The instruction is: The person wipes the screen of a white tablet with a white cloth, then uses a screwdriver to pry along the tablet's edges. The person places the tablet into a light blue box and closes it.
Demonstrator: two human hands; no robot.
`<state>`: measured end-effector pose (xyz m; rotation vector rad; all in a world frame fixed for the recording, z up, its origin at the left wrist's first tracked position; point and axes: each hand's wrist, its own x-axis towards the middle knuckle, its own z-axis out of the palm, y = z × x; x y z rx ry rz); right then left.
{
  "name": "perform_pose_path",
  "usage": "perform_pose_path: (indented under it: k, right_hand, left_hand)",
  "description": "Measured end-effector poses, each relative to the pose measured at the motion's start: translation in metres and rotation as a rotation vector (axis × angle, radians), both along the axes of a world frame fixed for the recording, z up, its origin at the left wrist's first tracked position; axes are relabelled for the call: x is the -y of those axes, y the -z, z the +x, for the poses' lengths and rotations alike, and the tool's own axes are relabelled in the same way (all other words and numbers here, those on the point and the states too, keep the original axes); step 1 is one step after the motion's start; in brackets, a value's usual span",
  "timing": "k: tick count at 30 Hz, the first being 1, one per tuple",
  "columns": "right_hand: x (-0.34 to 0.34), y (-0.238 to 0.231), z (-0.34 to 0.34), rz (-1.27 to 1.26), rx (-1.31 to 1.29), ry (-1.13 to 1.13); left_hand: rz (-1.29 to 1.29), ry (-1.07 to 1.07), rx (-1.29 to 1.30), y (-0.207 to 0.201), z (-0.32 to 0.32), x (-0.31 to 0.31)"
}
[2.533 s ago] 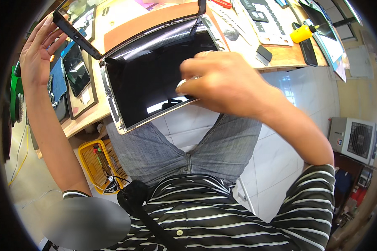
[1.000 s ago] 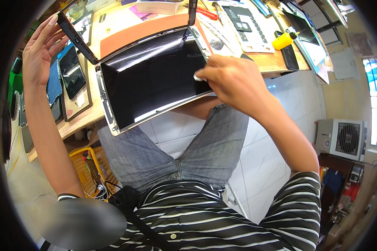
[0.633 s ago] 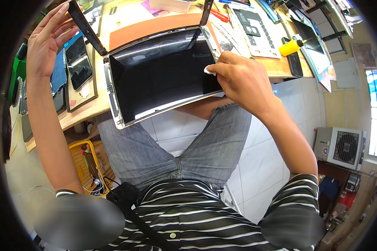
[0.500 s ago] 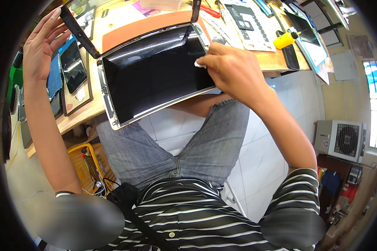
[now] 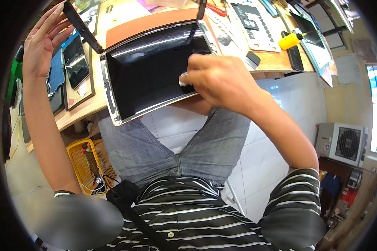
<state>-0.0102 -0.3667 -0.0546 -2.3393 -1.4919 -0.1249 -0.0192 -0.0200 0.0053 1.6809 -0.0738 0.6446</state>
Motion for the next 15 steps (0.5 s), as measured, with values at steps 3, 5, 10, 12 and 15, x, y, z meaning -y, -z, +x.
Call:
perform_pose_path:
  k: [3,5,10,12,15]
  right_hand:
    - [0.015,-0.008,0.0,-0.062,-0.002,-0.013]
    - [0.028,-0.006,0.007,-0.065,-0.001,0.086]
    - [-0.014,0.001,0.003,0.028,-0.032,-0.042]
    - [-0.035,0.012,-0.006,0.114,0.025,-0.165]
    - [-0.032,0.006,-0.007,0.078,0.009,-0.212]
  left_hand:
    - [0.025,0.018,0.008,-0.002,-0.003,0.001]
    - [0.014,0.02,0.018,0.002,0.002,-0.002]
    - [0.006,-0.005,-0.018,0.005,0.004,-0.012]
    - [0.0,0.0,-0.04,0.005,0.004,-0.016]
    - [-0.014,0.013,-0.054,0.004,0.004,-0.021]
